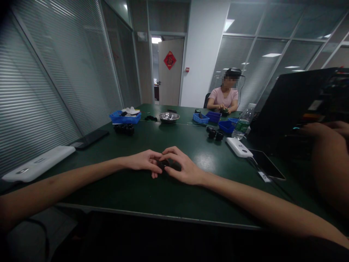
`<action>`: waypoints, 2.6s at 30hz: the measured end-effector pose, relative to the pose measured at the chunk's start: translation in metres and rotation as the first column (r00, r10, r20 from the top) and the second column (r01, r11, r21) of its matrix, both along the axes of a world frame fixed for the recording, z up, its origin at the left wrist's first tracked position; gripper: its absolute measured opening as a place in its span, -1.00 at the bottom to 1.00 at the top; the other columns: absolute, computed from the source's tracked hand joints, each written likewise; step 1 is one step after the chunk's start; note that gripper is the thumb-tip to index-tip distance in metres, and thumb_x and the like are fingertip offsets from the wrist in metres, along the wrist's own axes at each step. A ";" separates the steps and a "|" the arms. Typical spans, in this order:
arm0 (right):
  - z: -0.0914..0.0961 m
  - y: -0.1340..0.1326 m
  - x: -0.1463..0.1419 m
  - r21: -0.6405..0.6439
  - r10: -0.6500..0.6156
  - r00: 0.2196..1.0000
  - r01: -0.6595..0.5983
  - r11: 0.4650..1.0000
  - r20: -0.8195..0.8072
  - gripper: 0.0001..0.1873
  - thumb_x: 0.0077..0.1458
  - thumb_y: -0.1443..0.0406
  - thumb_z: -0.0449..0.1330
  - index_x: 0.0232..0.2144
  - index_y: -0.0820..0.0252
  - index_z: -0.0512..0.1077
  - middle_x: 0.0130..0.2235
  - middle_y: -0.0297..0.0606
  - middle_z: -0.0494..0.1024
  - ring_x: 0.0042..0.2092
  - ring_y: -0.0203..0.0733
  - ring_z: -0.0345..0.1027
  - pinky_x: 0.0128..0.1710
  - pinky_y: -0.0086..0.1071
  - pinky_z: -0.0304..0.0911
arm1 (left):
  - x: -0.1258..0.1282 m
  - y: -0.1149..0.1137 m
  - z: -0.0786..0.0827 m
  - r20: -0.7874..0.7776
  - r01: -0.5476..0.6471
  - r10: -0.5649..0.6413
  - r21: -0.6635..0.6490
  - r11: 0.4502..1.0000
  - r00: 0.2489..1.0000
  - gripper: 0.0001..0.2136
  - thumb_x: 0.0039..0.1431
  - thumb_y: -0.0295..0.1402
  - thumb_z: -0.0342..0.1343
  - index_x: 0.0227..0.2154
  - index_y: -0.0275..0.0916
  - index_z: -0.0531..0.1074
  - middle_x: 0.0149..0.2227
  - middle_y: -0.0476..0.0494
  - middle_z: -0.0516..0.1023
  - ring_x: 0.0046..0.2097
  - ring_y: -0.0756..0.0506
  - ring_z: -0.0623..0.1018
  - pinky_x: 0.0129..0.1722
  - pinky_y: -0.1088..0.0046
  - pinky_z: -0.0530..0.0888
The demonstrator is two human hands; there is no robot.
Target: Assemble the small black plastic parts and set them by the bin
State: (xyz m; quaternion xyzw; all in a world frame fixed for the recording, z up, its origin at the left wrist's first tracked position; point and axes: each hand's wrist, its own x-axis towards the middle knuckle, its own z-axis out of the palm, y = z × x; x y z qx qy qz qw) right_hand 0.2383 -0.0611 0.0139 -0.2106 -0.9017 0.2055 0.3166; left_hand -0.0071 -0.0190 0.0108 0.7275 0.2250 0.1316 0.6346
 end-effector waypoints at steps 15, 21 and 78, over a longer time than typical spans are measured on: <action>-0.001 0.001 -0.001 0.030 0.005 1.000 -0.005 1.000 0.000 -0.64 0.31 0.26 0.24 0.13 0.05 0.41 0.14 -0.11 0.36 0.16 0.01 0.33 0.16 0.01 0.35 | -0.001 0.000 0.001 0.001 -0.002 0.002 -0.015 1.000 1.000 -0.54 0.14 -0.33 0.39 0.07 -0.31 0.45 -0.23 -0.13 0.64 -0.32 -0.03 0.67 -0.25 0.43 0.58; -0.002 0.001 -0.002 0.004 -0.027 0.999 0.027 1.000 -0.034 -0.71 0.28 0.23 0.29 0.02 0.07 0.43 0.13 -0.11 0.37 0.11 -0.01 0.35 0.02 -0.11 0.44 | -0.001 0.002 -0.002 -0.016 0.007 -0.007 -0.002 1.000 1.000 -0.49 0.12 -0.31 0.40 0.11 -0.31 0.42 -0.22 -0.15 0.65 -0.31 -0.05 0.68 -0.24 0.42 0.58; -0.006 0.004 -0.001 0.079 -0.072 0.997 0.072 0.994 0.001 -0.60 0.27 0.22 0.31 0.12 0.08 0.41 0.08 -0.11 0.38 0.09 -0.01 0.34 0.09 -0.06 0.38 | -0.002 0.004 -0.005 0.033 0.012 -0.007 -0.143 0.990 0.999 -0.42 0.25 -0.28 0.32 0.27 -0.29 0.31 -0.03 -0.35 0.63 -0.15 -0.17 0.72 -0.11 0.29 0.63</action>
